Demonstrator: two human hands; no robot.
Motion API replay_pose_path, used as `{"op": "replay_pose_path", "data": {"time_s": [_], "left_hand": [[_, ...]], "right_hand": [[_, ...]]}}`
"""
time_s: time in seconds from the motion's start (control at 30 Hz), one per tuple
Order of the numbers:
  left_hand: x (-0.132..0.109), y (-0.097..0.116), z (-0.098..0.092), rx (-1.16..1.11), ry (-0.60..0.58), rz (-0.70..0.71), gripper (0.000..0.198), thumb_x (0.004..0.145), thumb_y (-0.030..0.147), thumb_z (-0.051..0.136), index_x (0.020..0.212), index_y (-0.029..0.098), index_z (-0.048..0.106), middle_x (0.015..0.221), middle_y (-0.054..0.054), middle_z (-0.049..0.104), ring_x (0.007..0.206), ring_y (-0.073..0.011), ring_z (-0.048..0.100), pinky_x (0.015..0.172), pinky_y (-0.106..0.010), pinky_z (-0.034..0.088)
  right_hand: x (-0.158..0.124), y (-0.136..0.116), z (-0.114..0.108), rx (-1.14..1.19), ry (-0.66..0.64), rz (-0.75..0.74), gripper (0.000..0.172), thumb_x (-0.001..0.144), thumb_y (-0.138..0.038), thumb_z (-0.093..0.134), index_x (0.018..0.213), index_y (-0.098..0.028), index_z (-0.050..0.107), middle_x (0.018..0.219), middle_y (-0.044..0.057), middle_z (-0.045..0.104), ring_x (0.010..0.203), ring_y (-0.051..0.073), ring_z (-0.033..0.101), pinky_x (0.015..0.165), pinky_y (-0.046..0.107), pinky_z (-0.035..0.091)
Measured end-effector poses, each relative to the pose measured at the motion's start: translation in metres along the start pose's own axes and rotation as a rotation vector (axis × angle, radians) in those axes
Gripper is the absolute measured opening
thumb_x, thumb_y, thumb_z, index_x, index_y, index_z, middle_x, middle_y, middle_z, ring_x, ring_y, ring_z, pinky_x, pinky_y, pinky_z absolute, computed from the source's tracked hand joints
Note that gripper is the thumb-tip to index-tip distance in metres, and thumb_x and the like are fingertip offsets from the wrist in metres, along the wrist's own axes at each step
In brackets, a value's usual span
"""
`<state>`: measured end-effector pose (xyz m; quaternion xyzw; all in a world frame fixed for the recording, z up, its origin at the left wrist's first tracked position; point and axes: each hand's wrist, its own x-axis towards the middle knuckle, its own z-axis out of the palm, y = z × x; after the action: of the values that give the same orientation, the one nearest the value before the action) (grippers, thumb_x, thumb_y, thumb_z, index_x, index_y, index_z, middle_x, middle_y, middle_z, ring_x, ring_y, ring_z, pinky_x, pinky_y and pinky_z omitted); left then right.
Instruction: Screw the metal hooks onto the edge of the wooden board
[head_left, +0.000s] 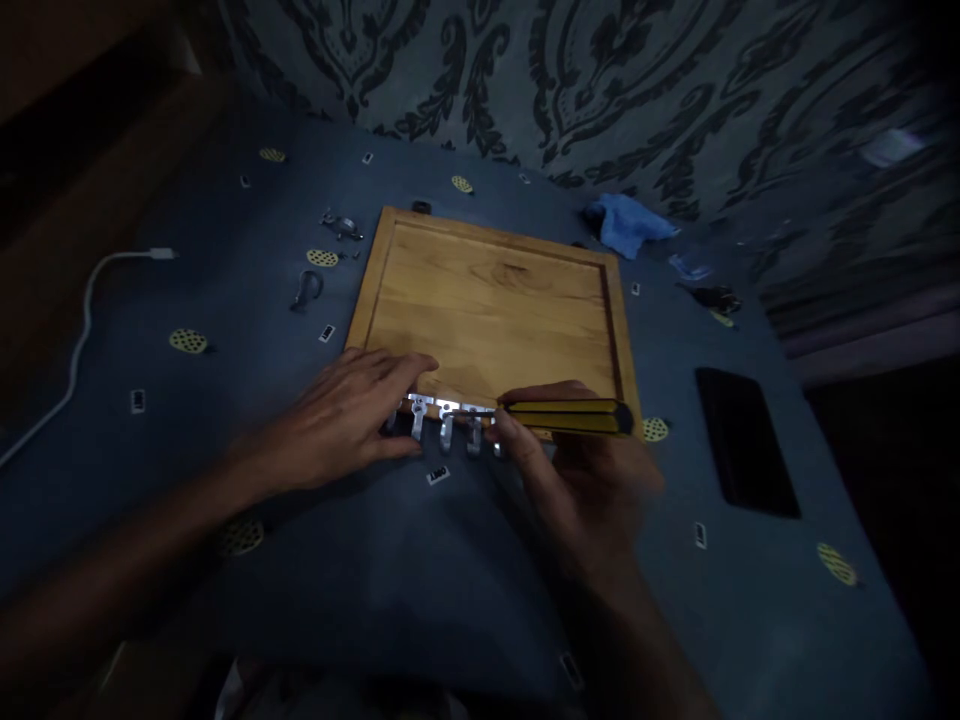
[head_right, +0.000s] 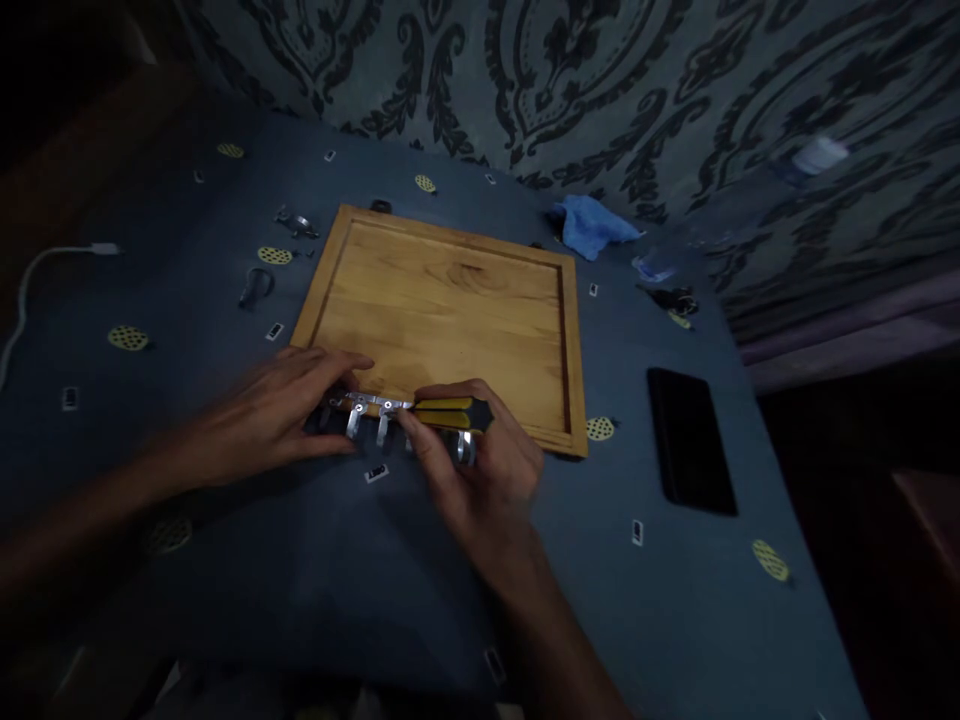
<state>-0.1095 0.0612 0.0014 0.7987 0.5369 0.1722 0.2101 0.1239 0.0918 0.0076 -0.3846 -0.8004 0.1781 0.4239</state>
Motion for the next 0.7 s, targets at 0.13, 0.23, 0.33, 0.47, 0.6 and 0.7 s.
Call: {"op": "replay_pose_path", "data": {"time_s": [0.13,0.23,0.33,0.47,0.6,0.7], "left_hand": [[0.000,0.000,0.000,0.003,-0.007,-0.003,0.066,0.087,0.030,0.083,0.142,0.023,0.047,0.126,-0.009,0.068,0.121,-0.0283,0.064,0.100,-0.041,0.049],[0.000,0.001,-0.001,0.011,-0.010,-0.004,0.067,0.086,0.030,0.084,0.141,0.021,0.046,0.125,-0.009,0.068,0.120,-0.0288,0.064,0.099,-0.040,0.050],[0.001,0.002,-0.001,0.008,-0.013,0.002,0.065,0.088,0.031,0.083,0.141,0.022,0.046,0.124,-0.009,0.068,0.118,-0.0282,0.065,0.098,-0.040,0.050],[0.001,0.001,0.001,0.005,-0.009,-0.003,0.063,0.088,0.030,0.083,0.139,0.021,0.047,0.123,-0.010,0.068,0.118,-0.0282,0.065,0.098,-0.039,0.050],[0.001,-0.001,0.003,-0.012,0.016,0.011,0.065,0.088,0.031,0.083,0.141,0.021,0.046,0.123,-0.009,0.068,0.118,-0.0278,0.065,0.098,-0.039,0.049],[0.001,-0.002,0.004,-0.021,0.018,0.020,0.064,0.089,0.033,0.081,0.141,0.021,0.047,0.124,-0.010,0.069,0.118,-0.0284,0.065,0.098,-0.039,0.050]], "right_hand": [[-0.003,-0.003,0.002,0.064,0.092,0.122,0.004,0.095,-0.024,0.071,0.098,-0.025,0.070,0.092,0.002,0.076,0.081,0.020,0.075,0.069,0.036,0.061],[0.000,-0.006,0.010,0.117,0.045,0.086,0.002,0.095,-0.022,0.071,0.094,-0.024,0.071,0.093,0.002,0.076,0.085,0.019,0.075,0.075,0.035,0.062],[0.002,-0.007,0.017,0.143,0.003,0.060,0.006,0.096,-0.022,0.070,0.091,-0.023,0.072,0.092,0.003,0.076,0.085,0.019,0.075,0.074,0.034,0.063],[0.002,-0.005,0.021,0.145,0.002,0.047,0.009,0.096,-0.021,0.069,0.088,-0.023,0.072,0.092,0.002,0.076,0.085,0.018,0.075,0.076,0.034,0.063],[0.005,-0.006,0.019,0.079,-0.019,0.000,0.009,0.096,-0.020,0.068,0.089,-0.024,0.071,0.090,0.001,0.077,0.083,0.018,0.076,0.075,0.033,0.064],[0.008,-0.009,0.020,0.039,-0.021,-0.058,0.007,0.095,-0.018,0.070,0.091,-0.023,0.068,0.087,0.000,0.076,0.078,0.017,0.075,0.072,0.030,0.063]]}}
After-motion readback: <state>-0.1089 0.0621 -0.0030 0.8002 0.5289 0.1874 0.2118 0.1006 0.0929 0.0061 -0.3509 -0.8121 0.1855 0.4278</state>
